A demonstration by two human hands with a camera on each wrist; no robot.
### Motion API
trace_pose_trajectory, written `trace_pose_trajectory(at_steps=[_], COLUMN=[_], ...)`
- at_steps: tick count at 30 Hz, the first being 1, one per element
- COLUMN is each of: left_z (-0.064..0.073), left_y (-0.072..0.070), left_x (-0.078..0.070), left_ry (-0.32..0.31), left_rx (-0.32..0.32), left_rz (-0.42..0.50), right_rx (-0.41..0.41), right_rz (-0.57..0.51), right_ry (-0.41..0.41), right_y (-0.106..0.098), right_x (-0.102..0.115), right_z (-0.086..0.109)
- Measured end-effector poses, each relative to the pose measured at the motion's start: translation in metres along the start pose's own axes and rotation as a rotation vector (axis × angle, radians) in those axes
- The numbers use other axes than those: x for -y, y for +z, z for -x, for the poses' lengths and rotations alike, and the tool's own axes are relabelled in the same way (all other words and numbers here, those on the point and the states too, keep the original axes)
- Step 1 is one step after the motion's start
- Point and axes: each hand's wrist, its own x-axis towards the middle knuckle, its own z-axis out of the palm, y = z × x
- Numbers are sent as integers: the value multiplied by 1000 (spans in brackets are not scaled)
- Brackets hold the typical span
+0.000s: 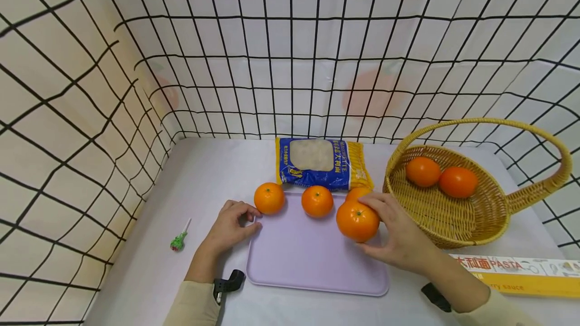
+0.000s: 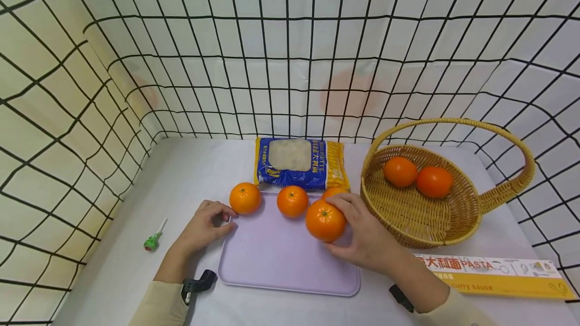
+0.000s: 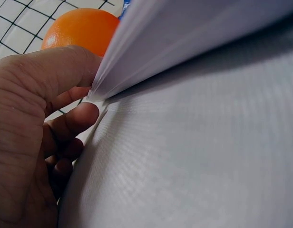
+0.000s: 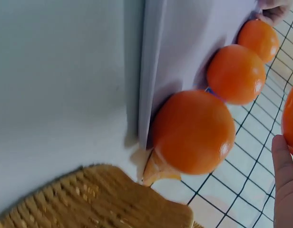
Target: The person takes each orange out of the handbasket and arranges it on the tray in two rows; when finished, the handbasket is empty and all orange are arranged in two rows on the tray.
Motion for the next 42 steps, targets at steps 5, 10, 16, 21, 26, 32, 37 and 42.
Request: trace_pose_trajectory(at_steps=[5,10,16,21,26,32,37,42], left_z=[-1,-1,-1,0,0,0,0,0], left_y=[0,0,1,1,1,1,1,0], left_x=[0,0,1,1,0,0,0,0], left_ry=[-3,-7,1,-3,-11,-13,-17,-24], left_rx=[-1,4,-3,-4,-2,-4,-1,3], left_rz=[-2,0,-16,-11,-11,-15,-16,-22], right_rx=[2,29,94,123,183,223,269,323], right_rz=[-52,-55,-55,-86,-133,-177,-232,-268], right_ry=[-13,7,50,96,129,123,179,230], right_y=[12,24,37,48,57,70,79,84], right_x=[6,12,23,32,42,52,62,72], right_z=[1,3,4,3,0,-2,-5,-10])
